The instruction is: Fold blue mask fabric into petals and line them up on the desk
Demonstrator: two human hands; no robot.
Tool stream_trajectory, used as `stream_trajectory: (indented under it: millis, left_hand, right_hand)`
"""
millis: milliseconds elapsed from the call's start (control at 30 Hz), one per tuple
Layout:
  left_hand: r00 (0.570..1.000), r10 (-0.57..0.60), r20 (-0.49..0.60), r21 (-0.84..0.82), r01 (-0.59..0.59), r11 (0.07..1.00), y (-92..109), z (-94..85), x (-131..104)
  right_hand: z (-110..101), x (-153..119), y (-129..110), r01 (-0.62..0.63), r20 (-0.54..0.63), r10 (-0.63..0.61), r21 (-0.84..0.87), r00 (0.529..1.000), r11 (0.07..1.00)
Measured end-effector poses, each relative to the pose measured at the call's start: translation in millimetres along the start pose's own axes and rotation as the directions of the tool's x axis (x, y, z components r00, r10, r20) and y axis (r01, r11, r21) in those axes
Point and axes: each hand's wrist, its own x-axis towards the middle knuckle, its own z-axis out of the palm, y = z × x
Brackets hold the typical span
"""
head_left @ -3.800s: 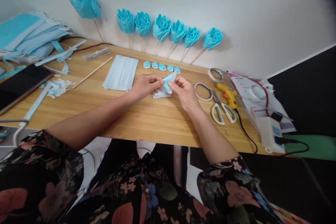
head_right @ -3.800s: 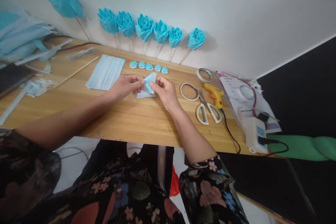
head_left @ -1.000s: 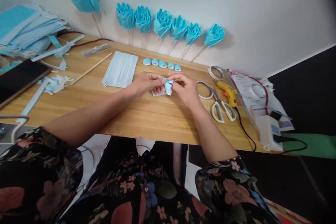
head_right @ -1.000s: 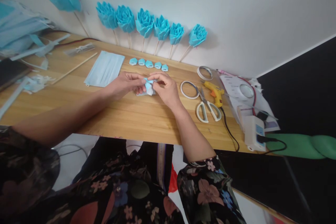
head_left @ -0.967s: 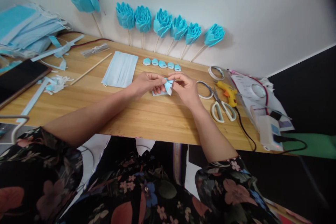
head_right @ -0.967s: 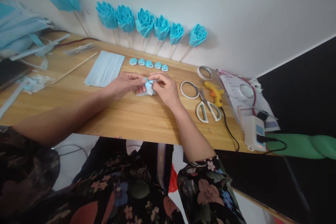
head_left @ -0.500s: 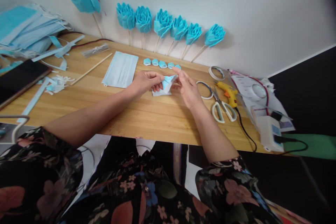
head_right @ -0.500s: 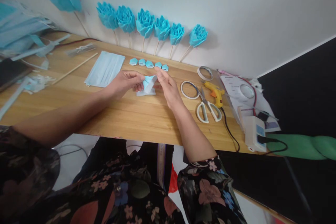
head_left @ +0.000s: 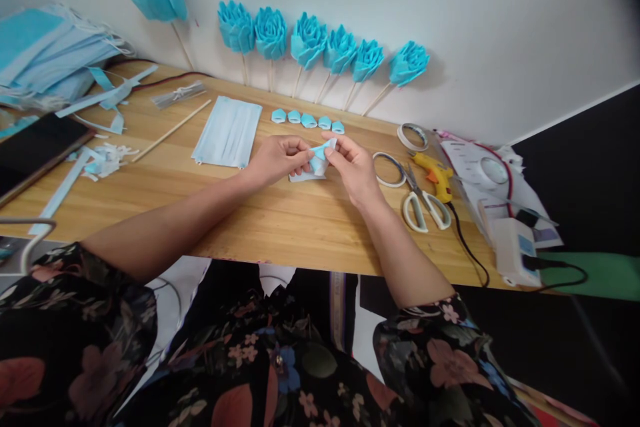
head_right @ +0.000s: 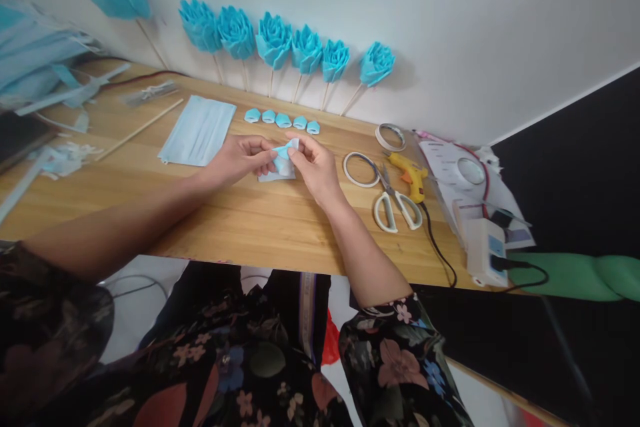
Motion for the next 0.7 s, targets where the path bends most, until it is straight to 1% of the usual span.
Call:
stream_trajectory:
  millis: [300,433,500,600,700]
  left_hand:
    - [0.999,0.034,0.031,-0.016,-0.033,0.999,0,-1.9,-1]
    - [0.999,0.018,0.036,-0.040,-0.017,0.999,2,-1.1,-2]
    - [0.999,0.026,0.021,-0.049,-0.025,0.998,3,-1.0,-2]
    - [0.999,0.045,-0.028,-0.050,-0.046,0.998,3,-1.6,-2]
    - [0.995,0.055,-0.087,-0.037,-0.058,0.998,6,-2.1,-3]
  right_hand:
    - [-3,0,-5,0.087,-0.005,-0.087,-0.006,0.996,0.996]
    - [-2,0,-5,0.078,-0.061,-0.075,0.048,0.995,0.996]
    - [-2,0,-6,0.053,-0.064,-0.047,0.098,0.997,0.994]
    - [-2,-1,-8,-0.029,0.029,0.025,0.143,0.999,0.989]
    - [0,-3,-11,-0.080,0.153,0.063,0.110,0.986,0.991]
